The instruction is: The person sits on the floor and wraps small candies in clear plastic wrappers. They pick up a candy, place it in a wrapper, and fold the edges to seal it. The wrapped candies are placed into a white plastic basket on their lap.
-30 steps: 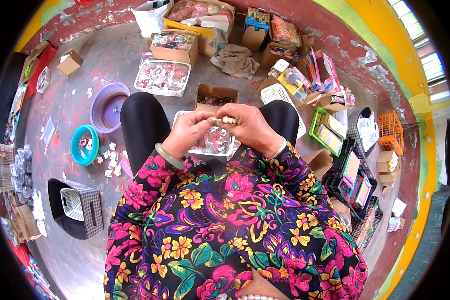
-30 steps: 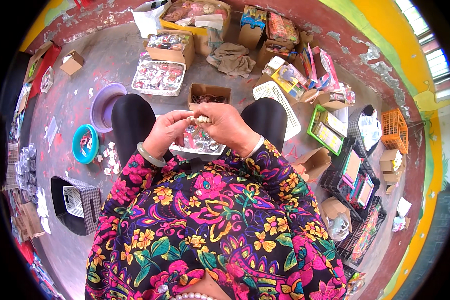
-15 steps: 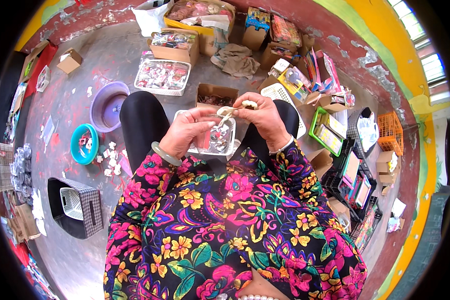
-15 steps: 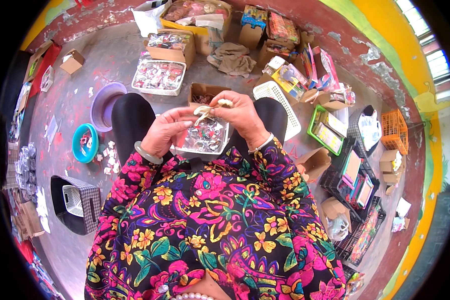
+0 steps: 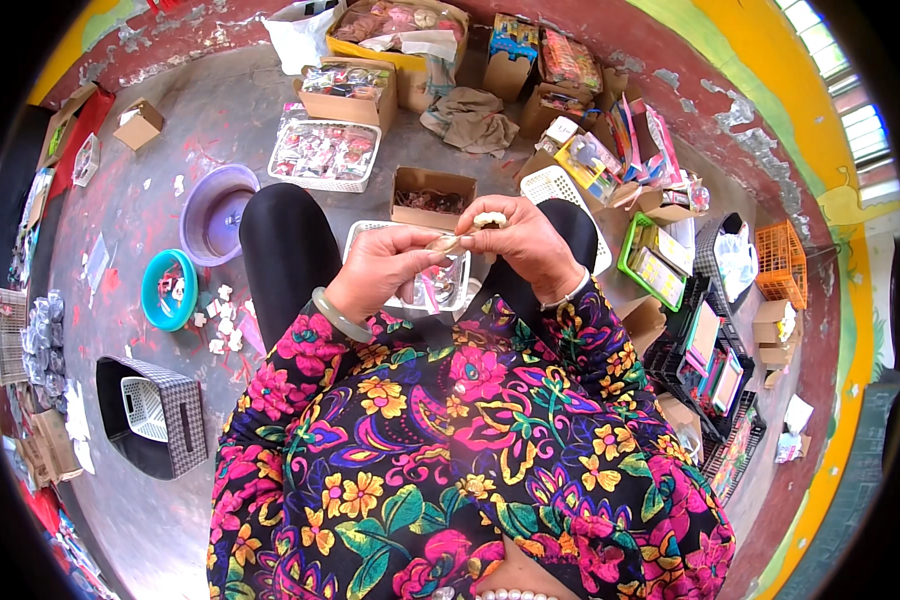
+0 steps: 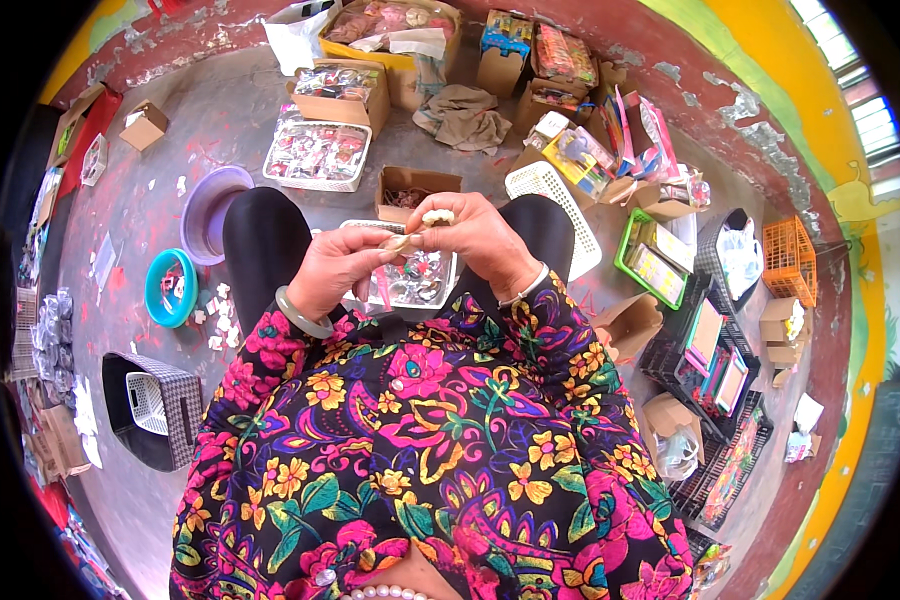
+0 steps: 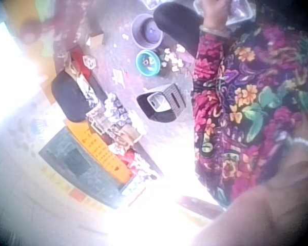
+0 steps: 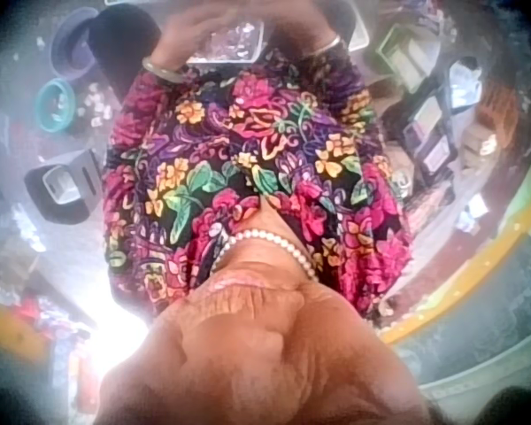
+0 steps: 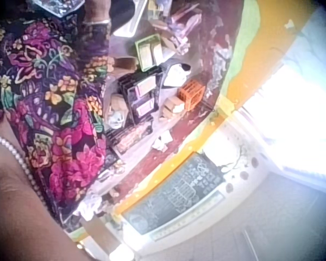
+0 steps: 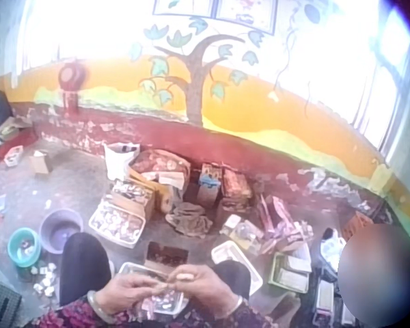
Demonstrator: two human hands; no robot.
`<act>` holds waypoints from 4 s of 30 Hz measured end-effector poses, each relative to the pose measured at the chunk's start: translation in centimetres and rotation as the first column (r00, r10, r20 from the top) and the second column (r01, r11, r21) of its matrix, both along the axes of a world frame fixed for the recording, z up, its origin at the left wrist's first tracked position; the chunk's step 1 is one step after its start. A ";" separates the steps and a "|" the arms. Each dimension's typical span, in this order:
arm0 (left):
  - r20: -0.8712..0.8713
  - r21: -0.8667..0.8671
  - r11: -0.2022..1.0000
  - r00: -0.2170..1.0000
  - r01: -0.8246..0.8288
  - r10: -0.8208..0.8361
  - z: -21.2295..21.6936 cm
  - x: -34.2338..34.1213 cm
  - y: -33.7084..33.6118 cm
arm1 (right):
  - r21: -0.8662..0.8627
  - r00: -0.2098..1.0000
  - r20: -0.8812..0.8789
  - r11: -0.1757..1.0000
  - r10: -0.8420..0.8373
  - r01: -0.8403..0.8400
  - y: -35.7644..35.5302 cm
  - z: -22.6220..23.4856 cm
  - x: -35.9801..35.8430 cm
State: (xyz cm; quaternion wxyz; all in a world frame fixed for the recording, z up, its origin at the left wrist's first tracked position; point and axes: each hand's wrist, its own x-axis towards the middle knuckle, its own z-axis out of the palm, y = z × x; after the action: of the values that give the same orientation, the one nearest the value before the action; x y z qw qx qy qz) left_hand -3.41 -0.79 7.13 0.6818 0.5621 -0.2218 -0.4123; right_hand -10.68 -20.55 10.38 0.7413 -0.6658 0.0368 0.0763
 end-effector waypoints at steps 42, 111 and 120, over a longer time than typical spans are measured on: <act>-0.336 -0.100 0.988 0.939 -0.118 0.078 -2.5 1.0 0.7 | -0.049 0.989 -0.092 0.993 -0.116 0.112 -0.6 -3.0 0.4; -0.357 -0.055 0.968 0.910 -0.246 0.211 -2.1 0.1 0.4 | -0.558 0.931 0.352 0.820 0.095 0.127 1.6 0.9 -0.2; -0.405 -0.052 0.962 0.887 -0.266 0.223 -2.2 0.0 0.6 | -0.557 0.965 0.260 0.810 -0.044 0.187 1.9 1.5 -0.8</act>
State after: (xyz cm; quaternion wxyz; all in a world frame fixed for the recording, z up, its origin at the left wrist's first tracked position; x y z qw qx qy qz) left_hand -3.43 -0.17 4.90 0.7879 0.4535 -0.0285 -0.4155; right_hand -11.44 -18.63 11.91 0.5073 -0.8594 0.0108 -0.0630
